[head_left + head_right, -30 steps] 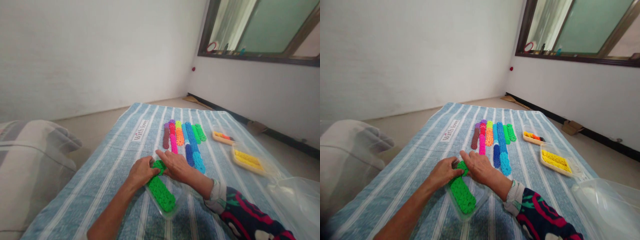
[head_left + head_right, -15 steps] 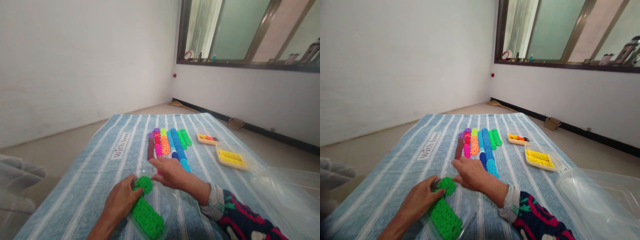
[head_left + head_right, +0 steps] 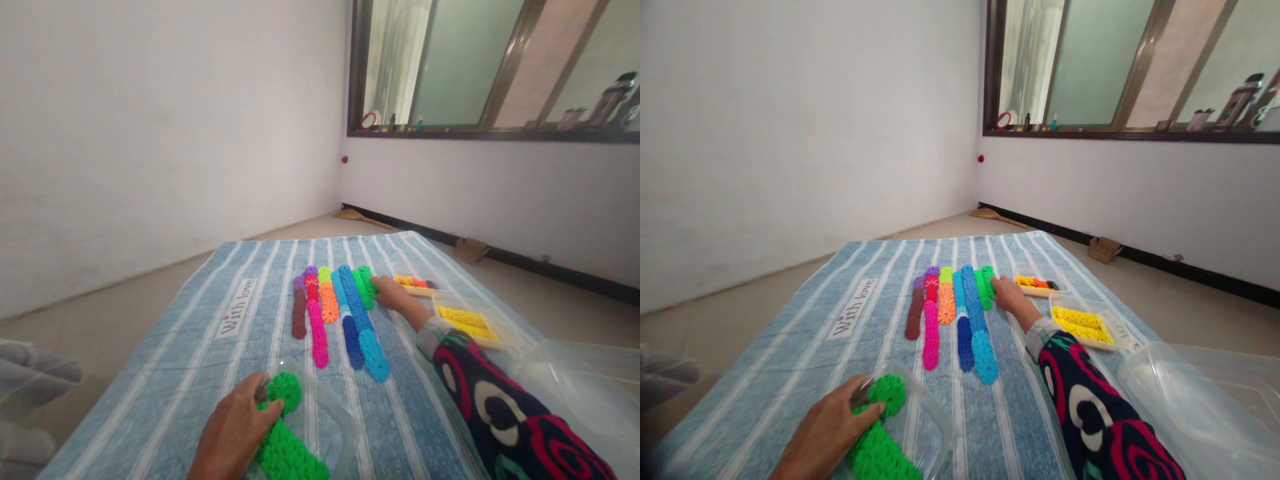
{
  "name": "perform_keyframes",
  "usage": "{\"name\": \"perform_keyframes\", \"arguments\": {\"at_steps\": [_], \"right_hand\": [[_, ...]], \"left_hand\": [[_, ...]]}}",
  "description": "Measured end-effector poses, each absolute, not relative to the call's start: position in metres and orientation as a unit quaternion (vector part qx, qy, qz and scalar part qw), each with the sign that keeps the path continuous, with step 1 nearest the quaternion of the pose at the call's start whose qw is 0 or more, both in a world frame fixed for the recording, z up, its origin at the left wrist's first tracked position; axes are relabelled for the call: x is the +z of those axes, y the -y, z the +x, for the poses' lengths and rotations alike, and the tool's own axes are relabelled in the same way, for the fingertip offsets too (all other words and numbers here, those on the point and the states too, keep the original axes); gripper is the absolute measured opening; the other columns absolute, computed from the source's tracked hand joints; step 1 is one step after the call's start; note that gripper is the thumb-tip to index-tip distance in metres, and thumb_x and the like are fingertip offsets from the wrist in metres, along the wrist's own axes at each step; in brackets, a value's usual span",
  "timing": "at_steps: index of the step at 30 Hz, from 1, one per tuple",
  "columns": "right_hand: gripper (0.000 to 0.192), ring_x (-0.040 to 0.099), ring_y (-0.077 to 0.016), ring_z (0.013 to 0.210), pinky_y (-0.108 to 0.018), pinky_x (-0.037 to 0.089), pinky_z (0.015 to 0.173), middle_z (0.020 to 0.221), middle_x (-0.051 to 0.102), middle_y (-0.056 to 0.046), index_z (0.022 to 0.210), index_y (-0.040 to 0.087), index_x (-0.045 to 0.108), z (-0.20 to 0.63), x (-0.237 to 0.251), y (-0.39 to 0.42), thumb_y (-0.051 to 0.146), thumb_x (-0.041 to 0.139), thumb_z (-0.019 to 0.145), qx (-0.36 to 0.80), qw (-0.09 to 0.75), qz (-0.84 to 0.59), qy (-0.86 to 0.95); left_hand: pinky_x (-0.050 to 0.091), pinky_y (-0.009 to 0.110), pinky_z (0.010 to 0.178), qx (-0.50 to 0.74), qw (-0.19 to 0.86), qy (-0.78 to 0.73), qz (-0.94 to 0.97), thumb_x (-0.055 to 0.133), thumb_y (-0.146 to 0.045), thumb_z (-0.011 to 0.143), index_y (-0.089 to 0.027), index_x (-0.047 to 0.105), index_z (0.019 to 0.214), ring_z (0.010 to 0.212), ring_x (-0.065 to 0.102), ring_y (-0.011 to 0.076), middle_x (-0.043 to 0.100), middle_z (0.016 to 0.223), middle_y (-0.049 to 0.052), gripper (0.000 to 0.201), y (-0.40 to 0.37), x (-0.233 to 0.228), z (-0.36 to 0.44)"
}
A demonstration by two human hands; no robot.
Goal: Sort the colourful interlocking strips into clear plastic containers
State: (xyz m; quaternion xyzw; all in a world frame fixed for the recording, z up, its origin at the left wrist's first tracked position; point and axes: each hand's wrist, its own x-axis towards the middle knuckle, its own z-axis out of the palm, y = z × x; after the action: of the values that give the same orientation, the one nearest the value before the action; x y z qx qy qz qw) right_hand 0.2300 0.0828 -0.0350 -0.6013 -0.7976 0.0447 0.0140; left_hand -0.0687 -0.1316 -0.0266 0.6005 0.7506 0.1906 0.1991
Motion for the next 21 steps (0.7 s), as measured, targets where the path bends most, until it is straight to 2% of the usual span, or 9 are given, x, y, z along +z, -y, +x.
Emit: {"name": "perform_keyframes", "arguments": {"at_steps": [3,7,11,21], "right_hand": [[0.036,0.064,-0.0215,0.101,-0.027,0.043,0.079,0.116,0.064,-0.013,0.123,0.019,0.057,0.23,-0.034,-0.089,0.015,0.052,0.088,0.053,0.0,-0.588,0.807],[0.033,0.064,-0.0209,0.101,-0.027,0.042,0.081,0.114,0.066,-0.012,0.119,0.019,0.06,0.23,-0.033,-0.096,0.016,0.057,0.086,0.059,-0.003,-0.587,0.807],[0.032,0.064,-0.0212,0.101,-0.026,0.042,0.081,0.11,0.068,-0.012,0.116,0.018,0.061,0.227,-0.034,-0.099,0.02,0.061,0.084,0.058,0.012,-0.598,0.799],[0.029,0.065,-0.0227,0.1,-0.026,0.04,0.074,0.11,0.07,-0.013,0.116,0.015,0.057,0.231,-0.036,-0.088,0.015,0.051,0.087,0.048,0.064,-0.609,0.789]], "left_hand": [[0.05,0.041,0.083,0.178,0.207,-0.755,0.596,0.054,-0.037,0.068,-0.022,0.065,0.088,0.096,0.069,0.0323,0.076,0.097,0.011,0.027,0.134,-0.025,-0.067],[0.052,0.04,0.083,0.178,0.189,-0.758,0.598,0.054,-0.039,0.07,-0.024,0.065,0.084,0.099,0.069,0.033,0.076,0.094,0.009,0.024,0.137,-0.025,-0.065],[0.052,0.041,0.085,0.176,0.191,-0.759,0.597,0.052,-0.041,0.069,-0.023,0.065,0.088,0.101,0.069,0.0342,0.075,0.097,0.012,0.029,0.138,-0.027,-0.066],[0.05,0.041,0.088,0.185,0.205,-0.764,0.583,0.052,-0.042,0.069,-0.021,0.062,0.096,0.102,0.068,0.0326,0.074,0.105,0.014,0.036,0.138,-0.029,-0.065]]}}
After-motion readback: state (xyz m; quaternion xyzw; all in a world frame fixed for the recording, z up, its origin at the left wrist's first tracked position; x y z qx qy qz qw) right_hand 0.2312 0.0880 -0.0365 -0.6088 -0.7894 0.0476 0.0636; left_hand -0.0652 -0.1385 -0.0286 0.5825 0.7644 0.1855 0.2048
